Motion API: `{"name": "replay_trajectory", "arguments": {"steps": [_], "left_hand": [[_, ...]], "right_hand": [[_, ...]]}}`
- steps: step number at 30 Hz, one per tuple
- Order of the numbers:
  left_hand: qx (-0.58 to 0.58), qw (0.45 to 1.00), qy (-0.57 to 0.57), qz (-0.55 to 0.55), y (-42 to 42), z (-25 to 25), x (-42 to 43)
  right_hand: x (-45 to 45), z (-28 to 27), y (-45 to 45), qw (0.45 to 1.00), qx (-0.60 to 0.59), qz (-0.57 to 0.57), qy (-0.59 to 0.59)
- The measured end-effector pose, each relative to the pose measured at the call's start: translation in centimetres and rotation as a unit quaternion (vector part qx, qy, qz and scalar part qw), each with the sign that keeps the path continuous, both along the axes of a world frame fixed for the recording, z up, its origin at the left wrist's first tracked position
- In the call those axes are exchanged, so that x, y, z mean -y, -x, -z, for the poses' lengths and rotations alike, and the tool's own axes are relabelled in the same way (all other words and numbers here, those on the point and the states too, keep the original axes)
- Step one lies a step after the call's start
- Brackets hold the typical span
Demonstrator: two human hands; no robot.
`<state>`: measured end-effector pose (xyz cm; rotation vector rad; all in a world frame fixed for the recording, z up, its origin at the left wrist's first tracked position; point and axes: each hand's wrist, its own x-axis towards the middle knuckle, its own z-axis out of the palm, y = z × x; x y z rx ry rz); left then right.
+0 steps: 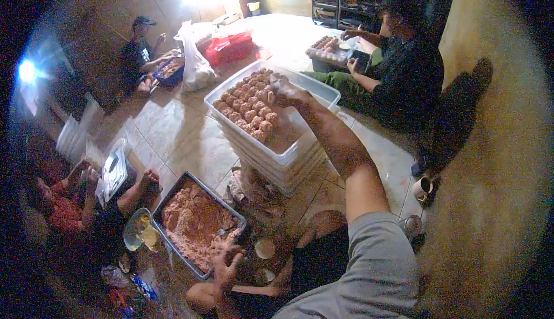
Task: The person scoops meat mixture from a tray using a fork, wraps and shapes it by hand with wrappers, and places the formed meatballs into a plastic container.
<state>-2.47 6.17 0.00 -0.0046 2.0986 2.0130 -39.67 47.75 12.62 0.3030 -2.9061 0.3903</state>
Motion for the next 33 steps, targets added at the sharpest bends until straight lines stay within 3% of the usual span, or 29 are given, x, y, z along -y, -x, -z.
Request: {"name": "replay_trajectory", "arguments": {"steps": [2, 3, 5, 6, 8, 10, 13, 14, 16, 17, 18, 20, 21, 23, 24, 25, 26, 28, 29, 30, 31, 32, 33], "left_hand": [[0.004, 0.968, 0.228, 0.101, 0.0, 3.2, 0.7], [0.006, 0.968, 0.23, 0.1, -0.2, 4.5, 0.8], [0.055, 0.864, 0.458, 0.2, -0.9, 7.0, 0.4], [0.059, 0.864, 0.457, 0.201, -1.1, 8.2, -0.1], [0.166, 0.737, 0.575, 0.314, -1.3, 11.1, -1.1], [0.147, 0.755, 0.576, 0.276, -3.0, 16.5, -1.1], [0.128, 0.716, 0.636, 0.258, -5.0, 18.5, -2.5], [0.128, 0.735, 0.619, 0.247, -4.7, 16.1, -3.0], [0.114, 0.718, 0.644, 0.239, -6.2, 23.9, -2.7], [0.057, 0.756, 0.616, 0.213, -6.1, 19.7, -2.3], [0.125, 0.709, 0.636, 0.277, -4.7, 15.9, -3.5], [0.254, 0.71, 0.605, 0.257, -4.1, 21.2, -3.2], [0.199, 0.711, 0.638, 0.218, -4.9, 23.1, -3.0], [0.199, 0.7, 0.657, 0.196, -4.2, 18.7, -2.9], [0.208, 0.7, 0.655, 0.195, -4.3, 18.3, -3.0], [0.211, 0.702, 0.652, 0.192, -4.6, 19.4, -2.8], [0.198, 0.729, 0.623, 0.202, -4.7, 21.6, -2.5], [0.183, 0.757, 0.593, 0.206, -5.4, 22.7, -1.9], [0.171, 0.797, 0.562, 0.14, -5.7, 22.6, -1.7], [0.158, 0.832, 0.528, 0.073, -6.0, 22.4, -1.5], [0.07, 0.83, 0.547, 0.079, -6.6, 34.9, -0.1], [0.069, 0.832, 0.546, 0.072, -7.9, 35.5, -0.5], [0.025, 0.926, 0.377, 0.002, -8.7, 35.7, -1.2]], "right_hand": [[-1.2, 2.9, 1.7, 0.998, 0.031, -0.013, 0.057], [-1.2, 3.1, 1.6, 0.998, 0.036, -0.007, 0.053], [-1.1, 3.2, 1.6, 0.998, 0.036, 0.0, 0.044], [-1.1, 2.9, 1.5, 0.999, 0.029, 0.002, 0.04], [-1.2, 2.4, 1.2, 0.999, 0.008, 0.009, 0.032], [-1.2, 1.7, 0.6, 0.999, -0.026, 0.018, 0.019], [-0.3, -0.2, -1.2, 0.992, -0.128, 0.022, -0.002], [0.7, -1.1, -2.1, 0.985, -0.174, 0.015, -0.002], [3.6, -3.2, -5.0, 0.968, -0.249, -0.021, 0.023], [5.9, -4.1, -6.8, 0.961, -0.267, -0.054, 0.049], [8.3, -4.8, -9.0, 0.955, -0.271, -0.091, 0.08], [12.8, -3.6, -12.9, 0.94, -0.217, -0.208, 0.158], [15.0, -2.3, -14.5, 0.916, -0.22, -0.273, 0.193], [19.9, 0.7, -18.5, 0.926, -0.059, -0.318, 0.194], [21.8, 3.4, -19.2, 0.92, 0.061, -0.326, 0.209], [23.8, 7.4, -18.4, 0.906, 0.076, -0.368, 0.193], [25.0, 12.8, -18.6, 0.871, 0.108, -0.363, 0.313], [28.5, 17.4, -17.9, 0.926, 0.168, -0.331, 0.072], [29.9, 16.7, -18.7, 0.929, 0.174, -0.306, -0.114], [30.5, 18.2, -18.4, 0.928, 0.168, -0.31, -0.118], [31.2, 21.4, -17.6, 0.927, 0.164, -0.303, -0.15], [31.8, 23.6, -17.1, 0.925, 0.159, -0.295, -0.181], [31.9, 24.1, -17.2, 0.926, 0.162, -0.307, -0.151]]}}
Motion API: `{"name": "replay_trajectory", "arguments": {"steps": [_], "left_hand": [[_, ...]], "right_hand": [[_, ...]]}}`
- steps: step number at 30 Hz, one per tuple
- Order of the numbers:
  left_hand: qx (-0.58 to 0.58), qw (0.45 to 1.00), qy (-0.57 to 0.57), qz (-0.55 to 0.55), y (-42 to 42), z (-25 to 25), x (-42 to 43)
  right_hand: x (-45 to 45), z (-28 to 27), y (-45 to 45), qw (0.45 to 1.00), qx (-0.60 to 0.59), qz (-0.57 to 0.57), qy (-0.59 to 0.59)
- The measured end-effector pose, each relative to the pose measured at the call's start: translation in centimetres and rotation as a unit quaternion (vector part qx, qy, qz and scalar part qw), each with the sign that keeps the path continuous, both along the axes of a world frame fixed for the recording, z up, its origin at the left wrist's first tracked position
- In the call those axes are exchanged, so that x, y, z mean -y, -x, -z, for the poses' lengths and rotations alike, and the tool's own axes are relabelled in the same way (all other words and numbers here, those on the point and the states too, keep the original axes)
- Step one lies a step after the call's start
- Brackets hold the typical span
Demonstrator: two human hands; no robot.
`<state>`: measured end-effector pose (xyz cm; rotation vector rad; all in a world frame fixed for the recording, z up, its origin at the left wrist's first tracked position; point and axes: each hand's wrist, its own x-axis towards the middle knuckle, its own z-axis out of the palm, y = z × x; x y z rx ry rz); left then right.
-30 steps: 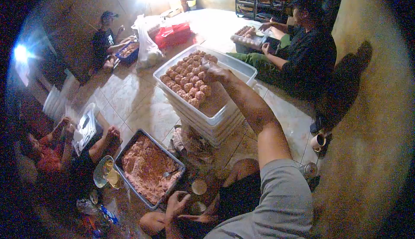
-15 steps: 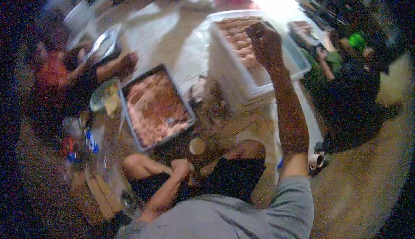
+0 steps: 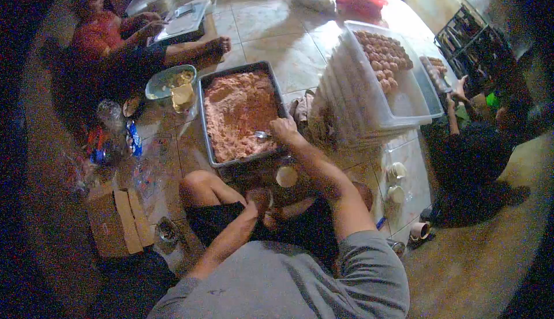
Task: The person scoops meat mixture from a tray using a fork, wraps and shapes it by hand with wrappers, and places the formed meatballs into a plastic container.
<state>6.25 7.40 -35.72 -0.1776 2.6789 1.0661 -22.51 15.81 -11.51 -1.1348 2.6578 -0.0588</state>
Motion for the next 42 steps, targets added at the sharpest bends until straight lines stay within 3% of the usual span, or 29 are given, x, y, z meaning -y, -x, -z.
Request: {"name": "replay_trajectory", "arguments": {"steps": [2, 4, 6, 7, 8, 9, 11, 13, 15, 16, 18, 19, 21, 22, 23, 27, 29, 30, 31, 32, 33, 34, 35, 39, 40, 42], "left_hand": [[0.032, 0.994, 0.089, 0.053, 1.4, -8.7, -0.7], [0.026, 0.994, 0.077, 0.072, 2.7, -16.0, -0.9], [-0.021, 0.998, -0.005, 0.058, 3.6, -19.9, -0.6], [-0.048, 0.996, -0.055, 0.048, 3.8, -20.8, -0.5], [-0.102, 0.983, -0.149, 0.026, 3.9, -21.7, -0.4], [-0.104, 0.982, -0.156, 0.026, 4.0, -22.8, -0.4], [-0.108, 0.946, -0.305, -0.032, 4.0, -24.4, -0.7], [-0.125, 0.95, -0.285, -0.001, 4.5, -24.2, -0.8], [-0.144, 0.954, -0.261, 0.03, 5.1, -22.1, -1.7], [-0.124, 0.933, -0.339, -0.003, 5.8, -18.3, -3.2], [-0.104, 0.903, -0.415, -0.037, 6.1, -13.5, -4.9], [-0.082, 0.853, -0.511, -0.068, 5.9, -12.1, -5.3], [-0.057, 0.792, -0.599, -0.104, 5.2, -13.7, -4.4], [-0.089, 0.889, -0.448, -0.038, 4.8, -18.2, -2.6], [-0.118, 0.952, -0.28, 0.031, 4.6, -20.8, -1.5], [-0.121, 0.962, -0.232, 0.075, 5.0, -20.1, -2.5], [-0.042, 0.937, -0.347, 0.017, 4.9, -23.2, -2.0], [-0.041, 0.937, -0.347, 0.016, 5.4, -20.4, -2.7], [-0.251, 0.953, -0.133, 0.107, 6.1, -15.1, -3.8], [-0.339, 0.926, -0.02, 0.164, 5.9, -14.8, -3.9], [-0.433, 0.875, 0.094, 0.196, 5.6, -14.5, -3.9], [-0.262, 0.946, -0.158, 0.108, 5.1, -19.3, -2.9], [-0.063, 0.918, -0.392, 0.007, 5.0, -22.2, -2.3], [-0.024, 0.926, -0.377, -0.005, 5.4, -22.9, -1.9], [-0.035, 0.927, -0.373, -0.015, 5.5, -23.0, -1.9], [-0.042, 0.93, -0.366, -0.026, 5.1, -22.8, -1.8]], "right_hand": [[1.0, 1.8, 1.1, 0.999, -0.012, -0.027, -0.016], [0.7, 2.5, 1.4, 0.998, -0.022, -0.052, -0.037], [-0.5, 2.5, 1.6, 0.98, -0.133, -0.147, 0.037], [-0.5, 0.9, 1.6, 0.98, -0.132, -0.147, 0.031], [-0.5, -1.0, 2.1, 0.993, -0.065, -0.092, -0.027], [-0.7, -2.6, 2.7, 0.996, 0.001, -0.035, -0.085], [-2.6, -4.2, 3.1, 0.989, -0.013, -0.045, -0.14], [-4.1, -5.9, 2.4, 0.939, -0.274, -0.171, -0.121], [-5.1, -3.7, 3.0, 0.943, -0.232, -0.148, -0.186], [-5.9, -2.3, 2.9, 0.94, -0.189, -0.184, -0.215], [-4.7, -4.9, -0.4, 0.97, -0.108, -0.211, -0.05], [-3.2, -6.9, -1.9, 0.97, -0.107, -0.213, -0.052], [-0.7, -9.0, -4.0, 0.98, -0.064, -0.161, -0.096], [-0.2, -9.2, -4.1, 0.987, -0.03, -0.114, -0.112], [0.1, -9.3, -4.0, 0.99, 0.001, -0.072, -0.121], [-0.3, -8.2, -2.7, 0.989, 0.132, 0.005, -0.061], [0.6, -10.9, -4.0, 0.958, 0.274, 0.075, 0.03], [-0.2, -9.7, -2.8, 0.957, 0.264, 0.003, 0.121], [-1.3, -6.6, -0.5, 0.956, 0.266, 0.002, 0.121], [-2.8, -2.5, 2.1, 0.982, 0.173, -0.015, 0.08], [-2.9, -2.3, 2.7, 0.995, 0.092, -0.024, 0.01], [-2.9, -2.8, 2.6, 0.997, 0.042, -0.037, -0.043], [-2.9, -2.2, 2.9, 0.995, 0.013, -0.054, -0.078], [-2.6, 0.8, 3.3, 0.97, -0.037, -0.153, -0.184], [-2.7, 0.8, 3.4, 0.935, -0.129, -0.262, -0.201], [-3.0, 1.4, 3.5, 0.882, -0.216, -0.363, -0.209]]}}
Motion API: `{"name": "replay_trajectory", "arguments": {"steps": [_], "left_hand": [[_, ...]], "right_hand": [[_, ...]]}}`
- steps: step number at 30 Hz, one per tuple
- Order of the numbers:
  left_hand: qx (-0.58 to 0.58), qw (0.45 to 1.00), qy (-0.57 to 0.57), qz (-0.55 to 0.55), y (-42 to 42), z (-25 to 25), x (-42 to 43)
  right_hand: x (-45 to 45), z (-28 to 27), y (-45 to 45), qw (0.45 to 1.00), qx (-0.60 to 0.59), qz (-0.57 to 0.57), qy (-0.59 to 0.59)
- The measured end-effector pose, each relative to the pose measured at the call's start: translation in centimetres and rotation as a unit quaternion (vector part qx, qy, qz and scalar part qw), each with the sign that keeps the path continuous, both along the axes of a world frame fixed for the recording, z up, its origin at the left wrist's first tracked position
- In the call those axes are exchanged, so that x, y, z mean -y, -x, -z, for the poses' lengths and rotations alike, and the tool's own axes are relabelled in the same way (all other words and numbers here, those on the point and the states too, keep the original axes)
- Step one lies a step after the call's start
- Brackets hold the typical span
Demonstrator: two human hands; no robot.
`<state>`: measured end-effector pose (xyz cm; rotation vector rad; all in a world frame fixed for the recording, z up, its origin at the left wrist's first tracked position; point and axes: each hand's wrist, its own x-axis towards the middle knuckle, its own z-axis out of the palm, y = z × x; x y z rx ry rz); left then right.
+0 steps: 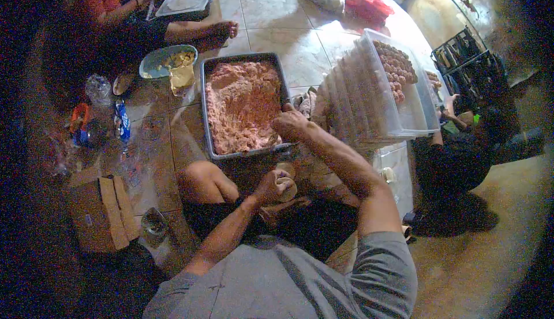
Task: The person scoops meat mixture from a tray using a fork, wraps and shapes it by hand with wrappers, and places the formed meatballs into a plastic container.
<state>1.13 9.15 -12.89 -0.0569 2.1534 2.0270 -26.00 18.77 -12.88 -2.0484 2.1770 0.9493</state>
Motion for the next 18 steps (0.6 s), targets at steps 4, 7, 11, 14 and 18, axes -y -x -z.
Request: {"name": "replay_trajectory", "arguments": {"steps": [4, 7, 11, 14, 18], "left_hand": [[0.032, 0.996, -0.086, 0.001, 0.6, 1.4, 0.2], [-0.033, 0.992, -0.11, -0.046, 1.4, 2.8, 0.3], [0.185, 0.881, -0.425, -0.093, 2.5, -1.3, 1.0], [0.21, 0.785, -0.575, -0.088, 3.4, -2.7, 2.5], [0.216, 0.806, -0.537, -0.123, 3.1, -2.6, 1.9]], "right_hand": [[-0.2, -5.9, -0.1, 0.877, 0.404, 0.246, 0.091], [0.1, -13.1, -2.8, 0.788, 0.478, 0.341, 0.186], [-1.2, -16.1, -4.1, 0.726, 0.484, 0.406, 0.272], [-2.9, -13.8, -3.8, 0.81, 0.356, 0.34, 0.318], [-2.1, -9.2, -3.6, 0.891, 0.255, 0.31, 0.213]]}}
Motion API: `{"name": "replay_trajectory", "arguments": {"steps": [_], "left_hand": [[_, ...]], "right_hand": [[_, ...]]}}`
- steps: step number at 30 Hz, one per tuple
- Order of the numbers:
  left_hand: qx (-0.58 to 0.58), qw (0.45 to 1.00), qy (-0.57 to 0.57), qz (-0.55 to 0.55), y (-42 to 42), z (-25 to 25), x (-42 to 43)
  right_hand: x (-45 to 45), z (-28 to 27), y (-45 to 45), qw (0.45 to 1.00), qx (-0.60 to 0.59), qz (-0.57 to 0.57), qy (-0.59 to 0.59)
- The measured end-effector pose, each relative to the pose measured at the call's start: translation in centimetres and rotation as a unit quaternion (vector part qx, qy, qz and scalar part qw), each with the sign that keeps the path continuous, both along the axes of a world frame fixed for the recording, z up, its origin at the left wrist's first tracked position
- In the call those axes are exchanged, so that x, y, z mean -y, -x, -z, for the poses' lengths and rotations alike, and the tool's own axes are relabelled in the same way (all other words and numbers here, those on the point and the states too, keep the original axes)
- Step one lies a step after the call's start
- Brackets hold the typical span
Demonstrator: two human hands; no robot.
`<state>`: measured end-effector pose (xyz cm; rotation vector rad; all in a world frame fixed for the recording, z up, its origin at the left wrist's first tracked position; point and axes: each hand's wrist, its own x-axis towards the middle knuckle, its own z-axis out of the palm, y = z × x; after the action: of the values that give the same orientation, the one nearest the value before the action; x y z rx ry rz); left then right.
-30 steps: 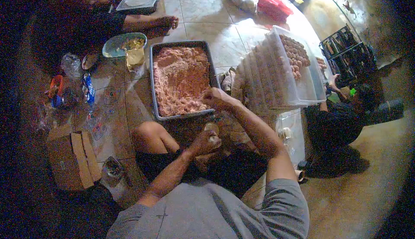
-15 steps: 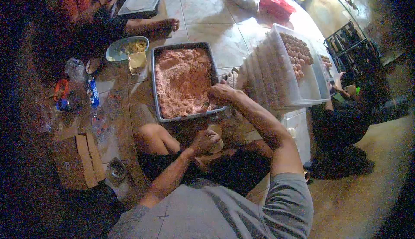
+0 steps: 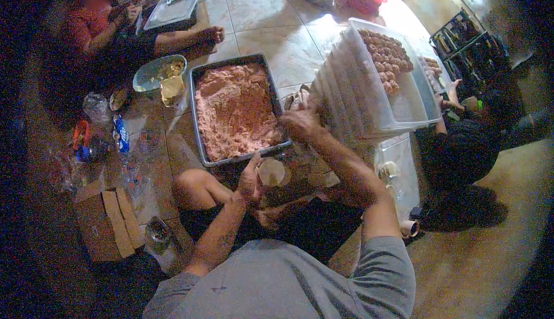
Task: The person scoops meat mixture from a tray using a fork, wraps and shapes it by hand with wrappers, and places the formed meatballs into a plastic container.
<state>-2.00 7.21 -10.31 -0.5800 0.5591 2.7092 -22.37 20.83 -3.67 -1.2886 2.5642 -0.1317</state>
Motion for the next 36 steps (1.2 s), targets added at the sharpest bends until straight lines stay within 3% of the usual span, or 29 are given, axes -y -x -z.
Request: {"name": "replay_trajectory", "arguments": {"steps": [2, 3, 5, 7, 8, 10, 11, 13, 15, 17, 19, 21, 22, 23, 24, 25, 27, 28, 31, 33, 34, 35, 36], "left_hand": [[0.04, 0.999, -0.007, -0.001, -0.4, 0.5, -0.2], [0.026, 0.999, 0.005, 0.022, -0.7, 1.0, -0.1], [0.014, 0.999, 0.018, 0.045, -1.0, 0.6, -0.1], [0.032, 0.997, -0.049, 0.041, -0.9, -1.0, -0.1], [0.029, 0.998, -0.047, 0.04, -0.6, -1.0, -0.1], [-0.017, 0.997, 0.069, -0.026, -0.9, -0.2, -0.2], [-0.017, 0.997, 0.07, -0.027, -1.1, 0.1, 0.1], [-0.026, 0.987, -0.155, -0.041, -0.8, -0.2, 1.2], [-0.049, 0.986, -0.132, -0.089, 0.1, -0.8, 1.9], [-0.11, 0.957, -0.235, -0.125, 1.3, -0.3, 3.9], [-0.129, 0.954, -0.241, -0.125, 1.6, -3.4, 4.6], [-0.136, 0.941, -0.206, -0.233, 2.2, -8.7, 4.2], [-0.149, 0.935, -0.243, -0.211, 2.0, -8.9, 4.1], [-0.148, 0.935, -0.243, -0.21, 1.6, -9.1, 3.9], [-0.11, 0.95, -0.176, -0.233, 1.2, -9.6, 3.8], [-0.068, 0.959, -0.105, -0.253, 0.8, -9.9, 3.9], [-0.104, 0.962, -0.115, -0.226, 1.1, -7.1, 4.1], [-0.112, 0.962, -0.124, -0.217, 1.5, -6.4, 4.4], [-0.087, 0.955, -0.154, -0.24, 0.8, -5.5, 5.4], [-0.176, 0.929, -0.201, -0.258, 0.2, -3.2, 7.0], [-0.048, 0.944, -0.089, -0.313, 0.4, -5.1, 7.2], [-0.049, 0.945, -0.09, -0.312, 0.3, -4.4, 7.5], [-0.048, 0.949, -0.052, -0.308, 0.5, -3.1, 8.0]], "right_hand": [[-0.6, 6.1, 0.2, 0.99, -0.027, -0.107, 0.087], [0.3, 4.5, -0.2, 0.99, -0.027, -0.109, 0.09], [2.8, -1.0, -1.2, 0.987, 0.067, -0.104, -0.1], [0.1, 8.4, 1.6, 0.961, 0.127, -0.147, 0.195], [0.3, 8.2, 0.5, 0.936, 0.239, -0.093, 0.241], [2.0, 1.3, -1.9, 0.959, 0.222, -0.068, 0.165], [1.9, 0.6, -2.6, 0.958, 0.222, -0.069, 0.166], [1.5, -0.7, -4.5, 0.883, 0.317, 0.107, 0.33], [1.2, -3.8, -6.4, 0.876, 0.31, 0.123, 0.349], [1.2, -5.8, -8.6, 0.851, 0.241, 0.175, 0.433], [0.6, -3.1, -10.2, 0.838, 0.263, 0.211, 0.428], [0.1, -0.4, -11.8, 0.913, 0.045, 0.117, 0.388], [0.3, -0.5, -12.7, 0.913, 0.044, 0.12, 0.388], [0.6, -0.6, -13.6, 0.883, 0.045, 0.126, 0.45], [0.9, -0.7, -13.9, 0.849, 0.046, 0.128, 0.51], [1.0, 0.1, -14.2, 0.848, 0.048, 0.13, 0.512], [0.8, 1.9, -15.2, 0.876, 0.074, 0.086, 0.469], [0.6, 1.1, -16.3, 0.898, 0.094, 0.129, 0.41], [-1.1, -2.6, -15.4, 0.938, 0.103, 0.088, 0.318], [-2.1, -3.9, -14.0, 0.942, 0.086, 0.075, 0.316], [-2.3, -4.4, -13.1, 0.945, 0.067, 0.058, 0.314], [-2.1, -4.7, -11.8, 0.946, 0.066, 0.058, 0.313], [-1.9, -5.1, -10.4, 0.971, -0.001, 0.079, 0.225]]}}
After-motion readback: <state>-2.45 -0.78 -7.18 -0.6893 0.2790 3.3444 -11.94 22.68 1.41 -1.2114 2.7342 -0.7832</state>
